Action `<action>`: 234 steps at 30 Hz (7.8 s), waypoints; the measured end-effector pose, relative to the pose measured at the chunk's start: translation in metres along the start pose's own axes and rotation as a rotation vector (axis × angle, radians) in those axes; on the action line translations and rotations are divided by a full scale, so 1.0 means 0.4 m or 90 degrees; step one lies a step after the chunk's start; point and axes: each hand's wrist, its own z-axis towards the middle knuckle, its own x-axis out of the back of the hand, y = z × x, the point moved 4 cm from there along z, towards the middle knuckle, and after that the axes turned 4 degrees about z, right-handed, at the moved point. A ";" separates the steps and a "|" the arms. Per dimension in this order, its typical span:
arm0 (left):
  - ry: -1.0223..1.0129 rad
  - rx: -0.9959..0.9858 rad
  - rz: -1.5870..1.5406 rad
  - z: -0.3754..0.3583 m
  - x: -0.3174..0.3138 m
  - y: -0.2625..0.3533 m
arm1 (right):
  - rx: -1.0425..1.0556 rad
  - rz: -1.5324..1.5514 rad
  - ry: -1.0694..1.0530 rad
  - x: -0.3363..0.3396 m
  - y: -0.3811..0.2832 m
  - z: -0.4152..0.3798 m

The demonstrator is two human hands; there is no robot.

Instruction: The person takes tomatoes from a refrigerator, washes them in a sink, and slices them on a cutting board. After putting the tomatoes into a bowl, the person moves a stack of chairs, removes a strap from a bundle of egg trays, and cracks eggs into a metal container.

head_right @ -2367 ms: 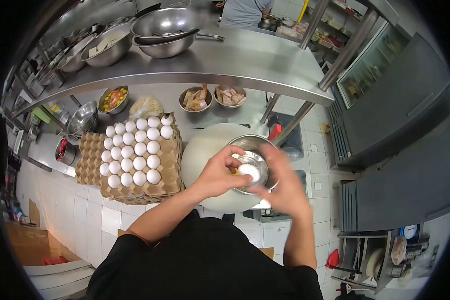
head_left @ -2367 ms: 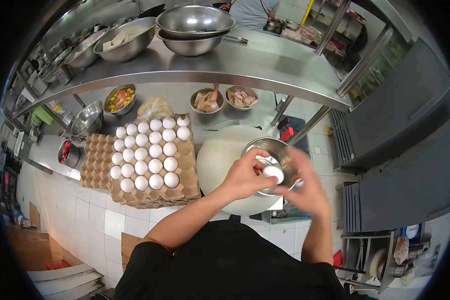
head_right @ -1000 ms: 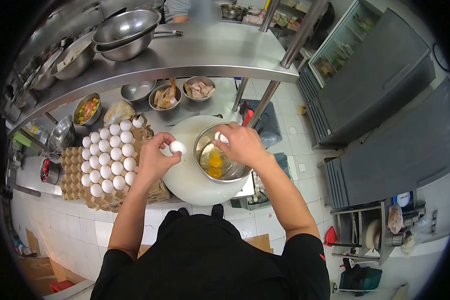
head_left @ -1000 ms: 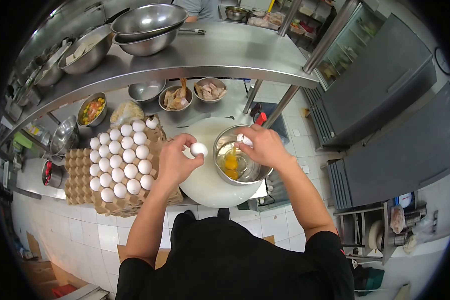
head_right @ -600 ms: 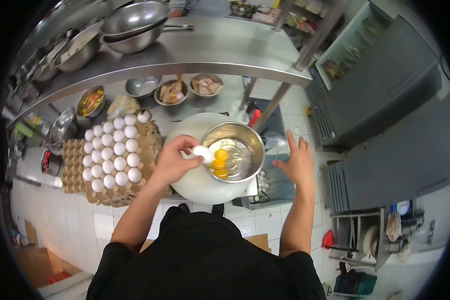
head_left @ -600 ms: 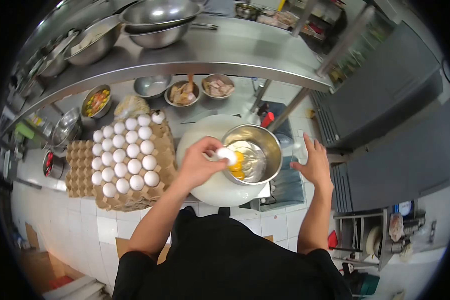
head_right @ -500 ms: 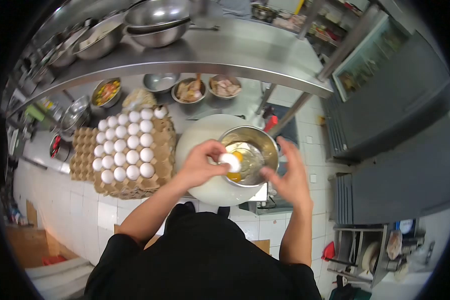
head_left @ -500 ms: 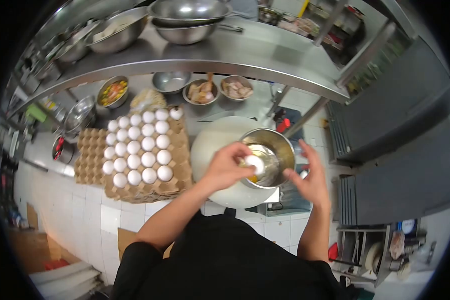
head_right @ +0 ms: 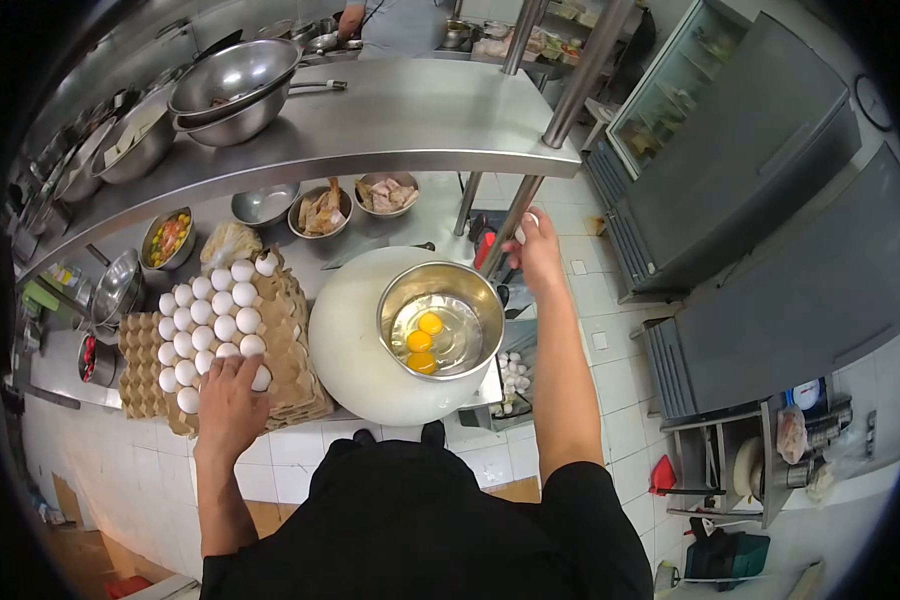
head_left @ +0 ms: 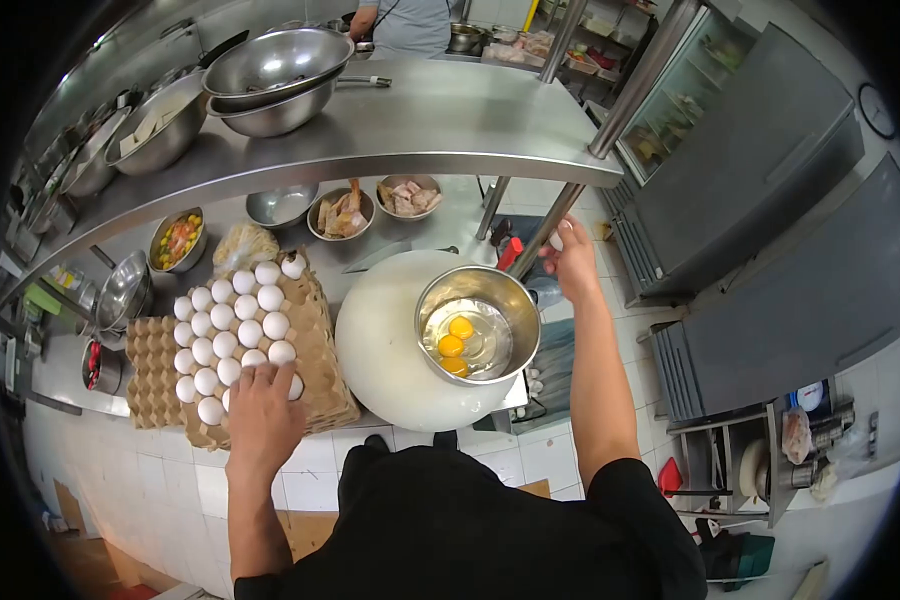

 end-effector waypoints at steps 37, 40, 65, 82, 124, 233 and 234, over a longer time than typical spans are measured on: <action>-0.166 0.075 -0.915 0.152 -0.168 0.318 | 0.312 -0.395 -0.465 -0.260 -0.120 -0.556; 0.111 0.031 -0.648 0.129 -0.095 0.198 | 0.115 -0.003 -0.143 -0.176 -0.114 -0.344; 0.175 0.153 -0.496 0.105 -0.059 -0.044 | 0.312 -0.697 -0.305 -0.259 -0.015 -0.343; -0.108 0.059 -0.985 0.179 -0.167 0.349 | 0.254 -0.392 -0.574 -0.256 -0.202 -0.588; 0.053 0.119 -0.674 0.164 -0.135 0.112 | 0.099 -0.558 -0.345 -0.230 0.016 -0.292; -0.107 0.099 -0.831 0.266 -0.181 0.167 | 0.469 -0.445 0.176 -0.079 -0.191 -0.368; -0.133 0.087 -0.856 0.264 -0.208 0.195 | 0.470 -0.442 0.171 -0.025 -0.194 -0.362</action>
